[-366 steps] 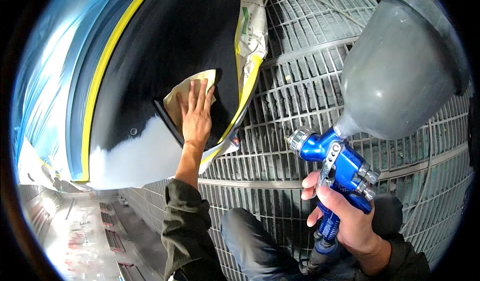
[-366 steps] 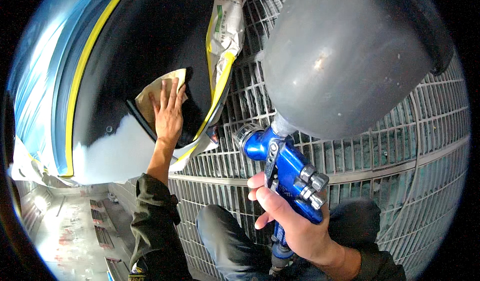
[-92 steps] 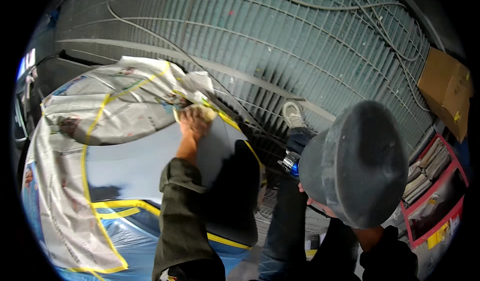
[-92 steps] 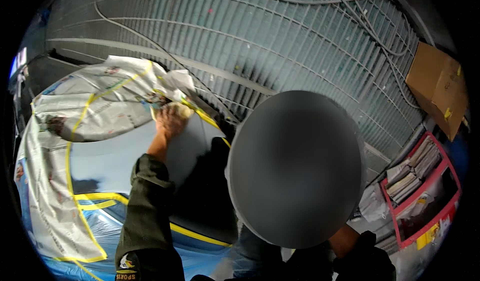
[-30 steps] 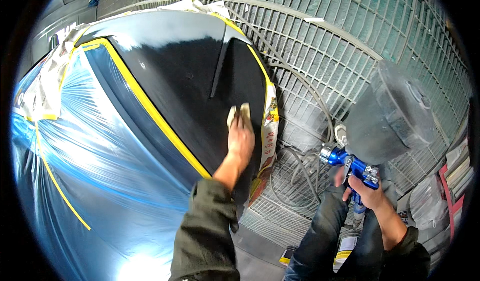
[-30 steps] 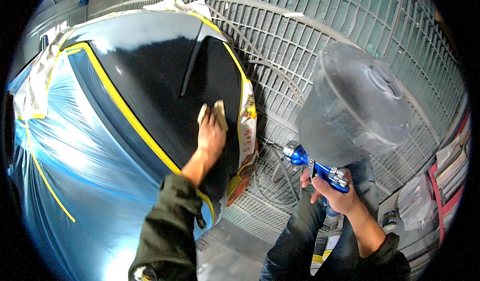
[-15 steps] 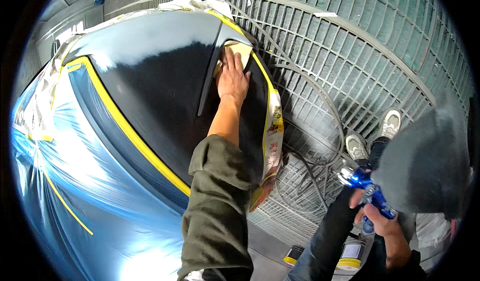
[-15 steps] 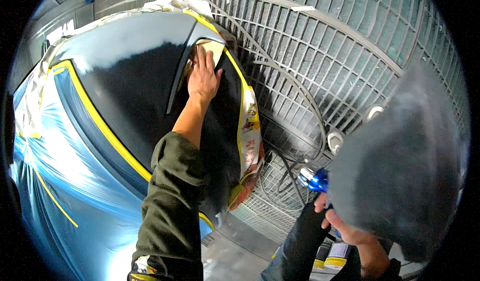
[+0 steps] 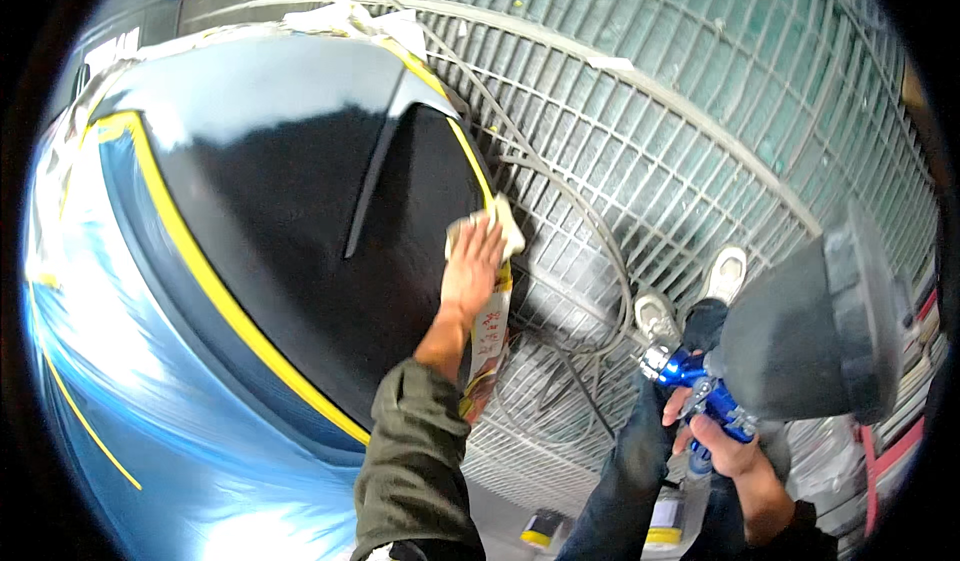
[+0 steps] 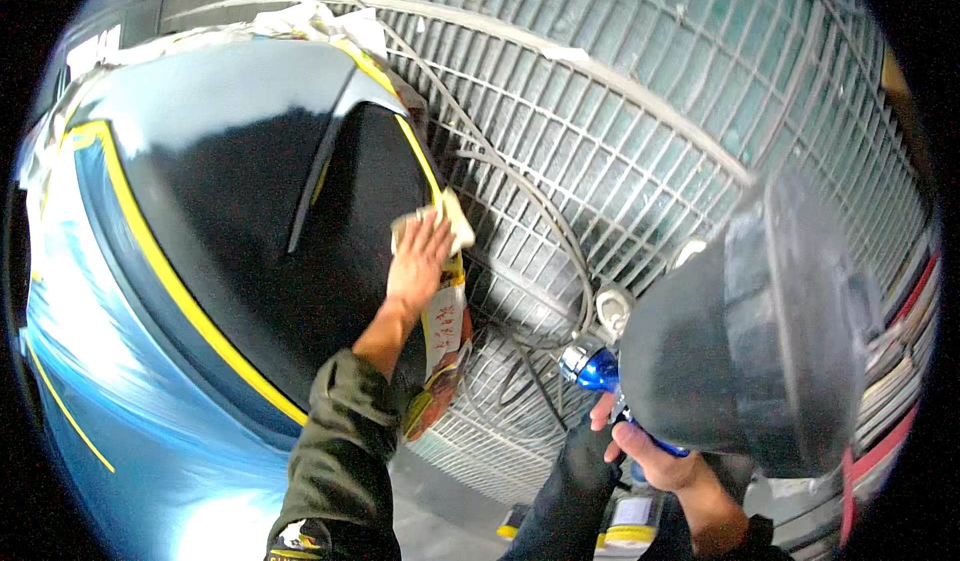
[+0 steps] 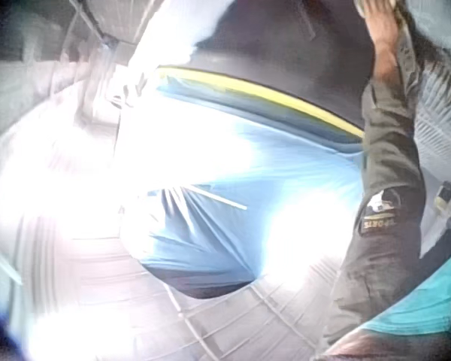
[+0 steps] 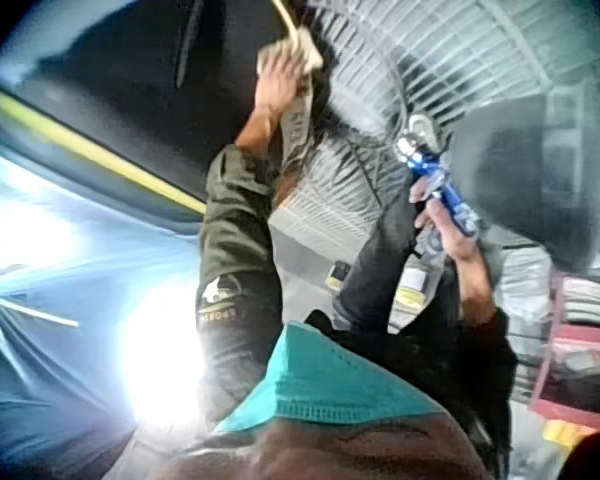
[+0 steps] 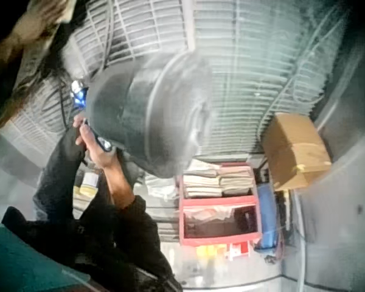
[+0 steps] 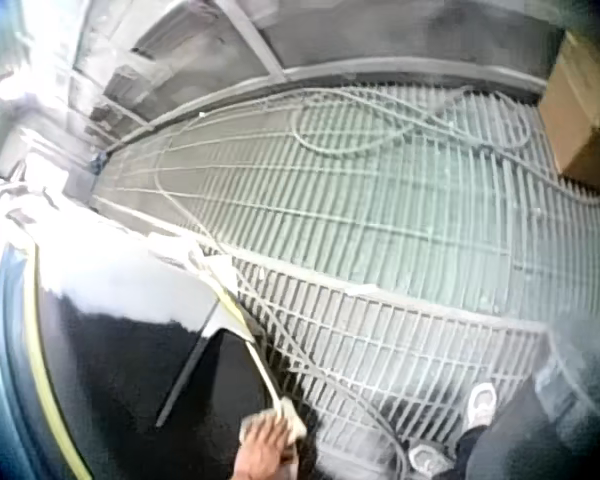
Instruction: The person prepares a spray gun and applies gray paint to a car's hood in a paint booth. They wipe the surface with a cloth between coats and continue spraying until the hood is fully covered.
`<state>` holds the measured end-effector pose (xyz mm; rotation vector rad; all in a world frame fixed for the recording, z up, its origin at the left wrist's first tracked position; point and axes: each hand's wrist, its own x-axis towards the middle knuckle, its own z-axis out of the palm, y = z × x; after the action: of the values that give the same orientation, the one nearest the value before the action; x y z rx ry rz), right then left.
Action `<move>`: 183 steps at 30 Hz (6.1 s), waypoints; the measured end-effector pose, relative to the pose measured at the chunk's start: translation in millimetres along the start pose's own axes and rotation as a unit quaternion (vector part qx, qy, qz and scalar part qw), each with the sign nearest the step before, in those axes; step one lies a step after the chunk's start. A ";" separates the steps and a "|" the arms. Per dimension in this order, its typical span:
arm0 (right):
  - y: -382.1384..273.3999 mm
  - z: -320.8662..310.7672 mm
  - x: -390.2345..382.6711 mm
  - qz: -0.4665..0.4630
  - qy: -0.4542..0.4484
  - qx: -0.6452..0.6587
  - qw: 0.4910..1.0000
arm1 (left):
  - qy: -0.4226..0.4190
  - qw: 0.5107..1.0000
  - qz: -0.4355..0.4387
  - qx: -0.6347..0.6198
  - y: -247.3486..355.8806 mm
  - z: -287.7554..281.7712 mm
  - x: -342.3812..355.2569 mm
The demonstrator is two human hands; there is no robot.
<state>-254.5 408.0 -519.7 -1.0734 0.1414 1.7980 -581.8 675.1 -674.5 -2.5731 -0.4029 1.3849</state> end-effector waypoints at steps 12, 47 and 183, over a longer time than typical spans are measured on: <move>-58.0 96.3 -16.3 0.025 -0.029 -0.179 0.983 | 0.098 0.762 -0.364 -0.527 71.8 -101.2 -212.3; -251.0 187.4 190.1 0.112 -0.301 -0.364 0.874 | 0.423 0.388 -0.761 -0.303 68.7 -184.6 -193.5; -652.0 396.3 311.6 -0.358 -0.398 -0.527 0.660 | 0.341 0.356 -0.753 -0.435 -111.7 -484.5 -76.8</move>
<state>-10.6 1155.9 -273.9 -0.7146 -1.8101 1.3238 -232.7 736.7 -317.4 -1.2382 -2.6517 -0.7941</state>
